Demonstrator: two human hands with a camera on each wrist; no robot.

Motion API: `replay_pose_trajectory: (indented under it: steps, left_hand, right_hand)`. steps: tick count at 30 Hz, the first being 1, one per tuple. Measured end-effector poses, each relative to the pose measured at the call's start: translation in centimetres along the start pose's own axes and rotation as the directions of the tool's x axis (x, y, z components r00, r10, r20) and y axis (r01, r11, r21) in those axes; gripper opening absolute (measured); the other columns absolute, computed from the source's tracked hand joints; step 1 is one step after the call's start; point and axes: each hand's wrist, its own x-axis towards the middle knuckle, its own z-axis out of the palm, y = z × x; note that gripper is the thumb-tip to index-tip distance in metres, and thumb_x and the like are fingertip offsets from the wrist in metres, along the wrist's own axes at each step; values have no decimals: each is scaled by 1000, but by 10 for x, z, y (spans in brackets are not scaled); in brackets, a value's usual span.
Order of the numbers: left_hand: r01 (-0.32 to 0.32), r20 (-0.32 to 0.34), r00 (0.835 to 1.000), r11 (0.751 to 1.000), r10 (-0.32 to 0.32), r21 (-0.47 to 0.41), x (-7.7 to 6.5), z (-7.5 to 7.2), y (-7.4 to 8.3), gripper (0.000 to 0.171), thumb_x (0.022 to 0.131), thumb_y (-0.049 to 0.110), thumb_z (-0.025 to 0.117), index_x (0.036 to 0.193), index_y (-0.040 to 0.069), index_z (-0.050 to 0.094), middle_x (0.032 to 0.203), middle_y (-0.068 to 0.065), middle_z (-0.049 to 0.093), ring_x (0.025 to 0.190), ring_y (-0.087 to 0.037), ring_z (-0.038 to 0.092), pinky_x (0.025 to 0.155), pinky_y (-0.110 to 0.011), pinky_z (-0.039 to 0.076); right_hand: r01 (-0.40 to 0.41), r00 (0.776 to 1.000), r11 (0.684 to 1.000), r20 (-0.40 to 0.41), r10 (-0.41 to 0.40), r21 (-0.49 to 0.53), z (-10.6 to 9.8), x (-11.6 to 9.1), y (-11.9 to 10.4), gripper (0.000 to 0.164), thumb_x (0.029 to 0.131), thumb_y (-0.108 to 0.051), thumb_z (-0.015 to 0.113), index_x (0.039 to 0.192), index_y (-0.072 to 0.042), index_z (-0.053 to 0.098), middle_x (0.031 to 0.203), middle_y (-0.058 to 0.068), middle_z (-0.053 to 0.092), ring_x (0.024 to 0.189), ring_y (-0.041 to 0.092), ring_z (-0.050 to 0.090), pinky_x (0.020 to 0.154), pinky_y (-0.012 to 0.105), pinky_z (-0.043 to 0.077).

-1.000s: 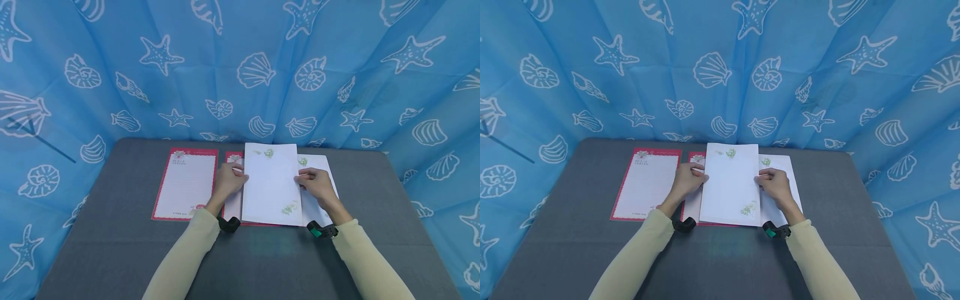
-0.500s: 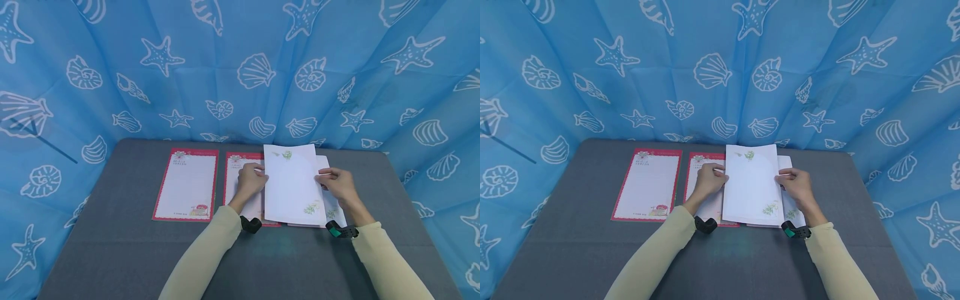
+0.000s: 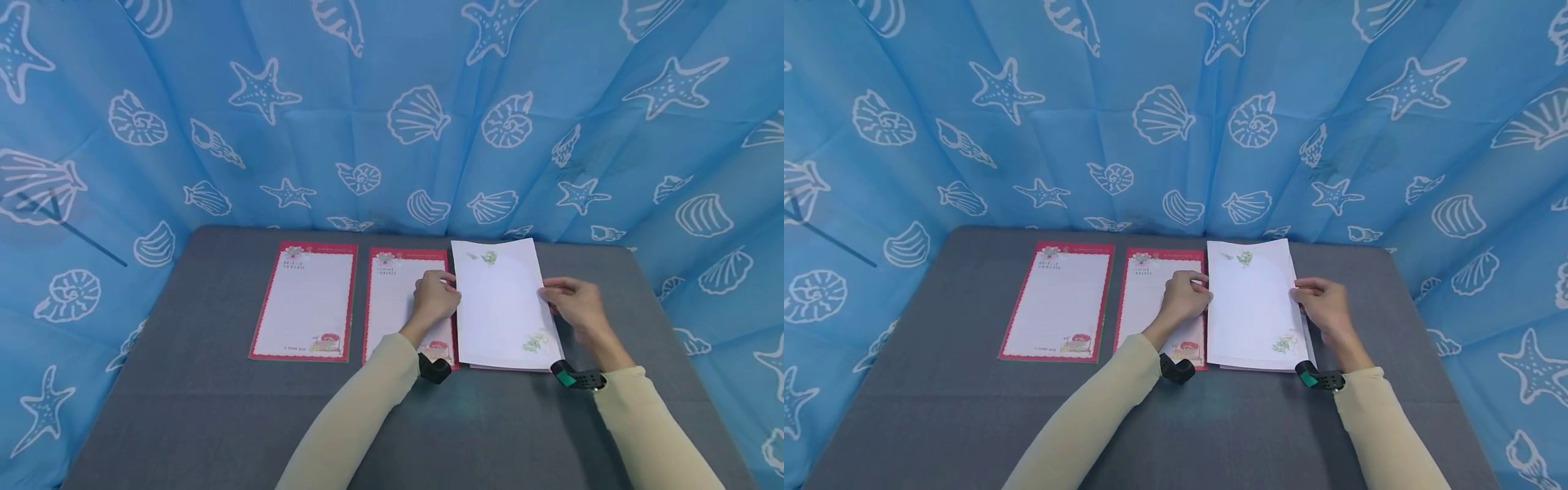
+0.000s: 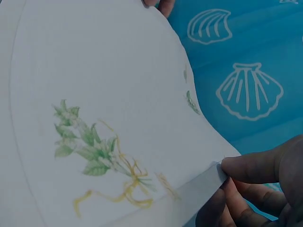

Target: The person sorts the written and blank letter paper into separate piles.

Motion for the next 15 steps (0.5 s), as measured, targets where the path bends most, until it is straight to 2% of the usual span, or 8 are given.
replay_pose_trajectory:
  steps: [4, 9, 12, 15]
  left_hand:
    - [17, 13, 1000, 1000, -17, 13, 1, 8, 2, 30, 83, 2, 69, 111, 9, 76, 73, 4, 69, 94, -24, 57, 81, -37, 47]
    - [41, 15, 999, 999, -42, 29, 2, 16, 3, 28, 84, 2, 71, 111, 7, 75, 73, 3, 67, 97, -24, 57, 83, -39, 47]
    - [41, 8, 999, 999, -42, 34, 1, 20, 2, 25, 85, 3, 71, 109, 6, 75, 74, 3, 67, 97, -25, 58, 83, -40, 47]
    - [35, -2, 999, 998, -35, 46, 0, 22, 0, 21, 86, 4, 71, 106, 5, 76, 75, 2, 66, 99, -26, 59, 84, -40, 47]
  right_hand:
    - [-6, 1000, 1000, -29, 5, -7, -2, 11, 15, 35, 98, -17, 66, 127, 3, 63, 112, 19, 66, 90, 25, 60, 67, 30, 52]
    - [24, 999, 999, -21, -24, -30, 1, 37, 54, 37, 99, -24, 65, 128, -1, 63, 116, 19, 65, 93, 27, 60, 60, 19, 48]
    - [37, 999, 998, -30, -39, -47, 5, 55, 80, 40, 101, -31, 63, 130, -5, 63, 119, 17, 65, 95, 28, 60, 65, 18, 49]
    - [43, 998, 997, -40, -45, -57, 7, 61, 90, 40, 101, -32, 63, 130, -5, 63, 117, 16, 65, 95, 27, 61, 69, 22, 51]
